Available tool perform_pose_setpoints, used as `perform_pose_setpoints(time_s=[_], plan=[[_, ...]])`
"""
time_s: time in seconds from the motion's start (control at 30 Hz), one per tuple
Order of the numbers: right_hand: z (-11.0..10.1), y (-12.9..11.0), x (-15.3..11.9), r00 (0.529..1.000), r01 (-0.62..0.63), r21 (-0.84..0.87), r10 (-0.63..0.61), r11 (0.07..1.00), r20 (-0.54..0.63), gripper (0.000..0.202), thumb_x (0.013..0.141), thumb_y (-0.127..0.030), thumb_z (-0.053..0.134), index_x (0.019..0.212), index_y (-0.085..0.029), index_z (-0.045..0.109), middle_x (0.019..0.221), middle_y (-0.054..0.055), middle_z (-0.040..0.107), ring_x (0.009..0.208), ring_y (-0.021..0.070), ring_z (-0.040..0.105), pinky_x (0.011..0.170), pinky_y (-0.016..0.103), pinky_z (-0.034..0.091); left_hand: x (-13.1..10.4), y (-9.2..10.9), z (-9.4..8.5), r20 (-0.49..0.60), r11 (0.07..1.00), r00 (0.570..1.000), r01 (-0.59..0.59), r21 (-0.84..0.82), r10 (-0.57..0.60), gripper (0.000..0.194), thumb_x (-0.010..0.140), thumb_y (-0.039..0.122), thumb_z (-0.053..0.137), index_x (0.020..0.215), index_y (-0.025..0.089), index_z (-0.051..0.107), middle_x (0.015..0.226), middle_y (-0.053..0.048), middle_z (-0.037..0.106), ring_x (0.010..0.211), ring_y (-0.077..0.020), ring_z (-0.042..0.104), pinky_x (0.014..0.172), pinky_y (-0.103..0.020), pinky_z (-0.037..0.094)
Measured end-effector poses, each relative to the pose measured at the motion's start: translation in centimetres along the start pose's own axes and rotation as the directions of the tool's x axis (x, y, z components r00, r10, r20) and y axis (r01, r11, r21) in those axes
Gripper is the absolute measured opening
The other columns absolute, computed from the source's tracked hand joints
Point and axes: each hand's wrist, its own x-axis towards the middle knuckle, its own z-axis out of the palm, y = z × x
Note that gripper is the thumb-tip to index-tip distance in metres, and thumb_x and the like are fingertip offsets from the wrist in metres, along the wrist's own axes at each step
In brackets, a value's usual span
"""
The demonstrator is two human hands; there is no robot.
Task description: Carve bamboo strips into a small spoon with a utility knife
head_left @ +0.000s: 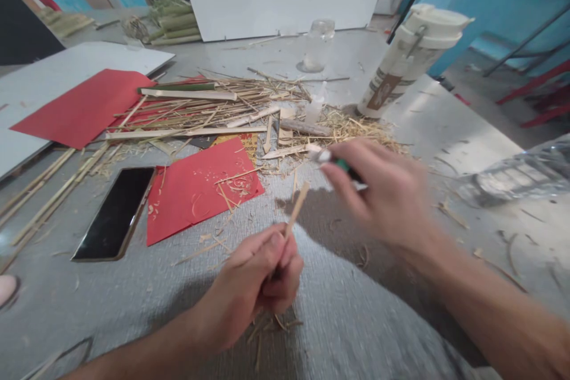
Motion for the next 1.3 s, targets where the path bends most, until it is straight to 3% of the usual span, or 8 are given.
perform_pose_setpoints(time_s=[0.13,0.3,0.53,0.83,0.97,1.03,1.1,1.3], plan=[[-0.4,1.7,0.5,0.979,-0.13,0.018,0.131,0.991,-0.157,0.023,0.111,-0.038,0.057,0.098,-0.023,0.068,0.081,0.003,0.071,0.068,0.0185,0.063,0.063,0.035,0.038,-0.1,-0.4,0.0,0.041,1.0,0.999,0.01,-0.015,-0.01,0.039,0.109,0.056,0.057,0.089,0.023,0.052,0.059,0.012,0.033,0.048,-0.0072,0.015,0.046,-0.018,0.021],[0.2,0.0,-0.1,0.998,0.014,0.149,-0.022,0.989,0.054,0.02,0.111,-0.033,0.052,0.102,-0.022,0.066,0.087,0.004,0.072,0.074,0.0188,0.065,0.065,0.033,0.042,0.4,0.1,-0.5,-0.065,0.998,0.997,-0.049,-0.037,0.047,0.031,0.109,0.052,0.059,0.097,0.024,0.055,0.057,0.014,0.031,0.046,-0.0069,0.011,0.046,-0.018,0.019],[1.0,-2.3,-1.1,0.947,0.17,0.244,-0.227,0.955,0.228,0.03,0.113,-0.037,0.05,0.099,-0.019,0.069,0.079,0.0,0.06,0.065,0.0151,0.055,0.06,0.03,0.038,0.7,-0.4,-0.4,-0.188,0.997,0.98,-0.069,0.031,0.073,0.038,0.108,0.052,0.059,0.089,0.02,0.057,0.058,0.011,0.038,0.05,-0.0077,0.019,0.048,-0.021,0.021],[0.5,-2.2,-0.8,0.945,0.289,0.004,-0.286,0.957,0.16,0.039,0.114,-0.045,0.05,0.095,-0.019,0.073,0.078,0.004,0.064,0.066,0.0179,0.055,0.061,0.034,0.037,0.1,0.3,0.2,-0.199,0.998,0.978,-0.058,0.013,0.059,0.046,0.102,0.057,0.069,0.081,0.022,0.05,0.059,0.012,0.035,0.049,-0.0065,0.016,0.047,-0.02,0.022],[0.0,-0.1,-0.1,0.999,0.036,-0.042,-0.035,0.998,0.015,0.031,0.113,-0.042,0.054,0.099,-0.021,0.071,0.087,0.006,0.072,0.069,0.0186,0.06,0.061,0.034,0.036,-0.2,-0.3,0.5,-0.098,1.0,0.995,0.005,-0.002,-0.005,0.046,0.102,0.06,0.068,0.082,0.022,0.051,0.058,0.012,0.037,0.047,-0.006,0.019,0.046,-0.02,0.02],[-0.2,1.2,0.3,0.987,-0.131,-0.048,0.126,0.99,-0.104,0.028,0.113,-0.045,0.054,0.099,-0.025,0.069,0.09,0.005,0.074,0.069,0.0197,0.06,0.063,0.036,0.038,-0.3,-0.6,0.6,-0.042,1.0,0.999,0.022,-0.004,-0.022,0.045,0.104,0.06,0.064,0.084,0.021,0.053,0.057,0.011,0.038,0.047,-0.0065,0.02,0.046,-0.02,0.02],[-0.2,1.8,0.4,0.98,-0.179,-0.024,0.176,0.984,-0.097,0.027,0.113,-0.045,0.051,0.1,-0.028,0.067,0.088,0.005,0.072,0.069,0.0206,0.059,0.064,0.037,0.04,-0.3,-0.8,0.5,-0.033,1.0,0.999,0.008,-0.009,-0.008,0.042,0.107,0.056,0.06,0.085,0.021,0.054,0.057,0.011,0.037,0.048,-0.0067,0.019,0.047,-0.02,0.021],[0.6,-0.6,-0.5,0.986,0.085,0.175,-0.108,0.981,0.128,0.022,0.112,-0.035,0.052,0.102,-0.021,0.066,0.086,0.004,0.068,0.071,0.0185,0.061,0.062,0.034,0.039,0.2,-0.4,-0.1,-0.132,0.997,0.99,-0.065,-0.039,0.06,0.035,0.111,0.049,0.055,0.088,0.022,0.053,0.057,0.012,0.034,0.049,-0.0077,0.013,0.047,-0.02,0.019]])
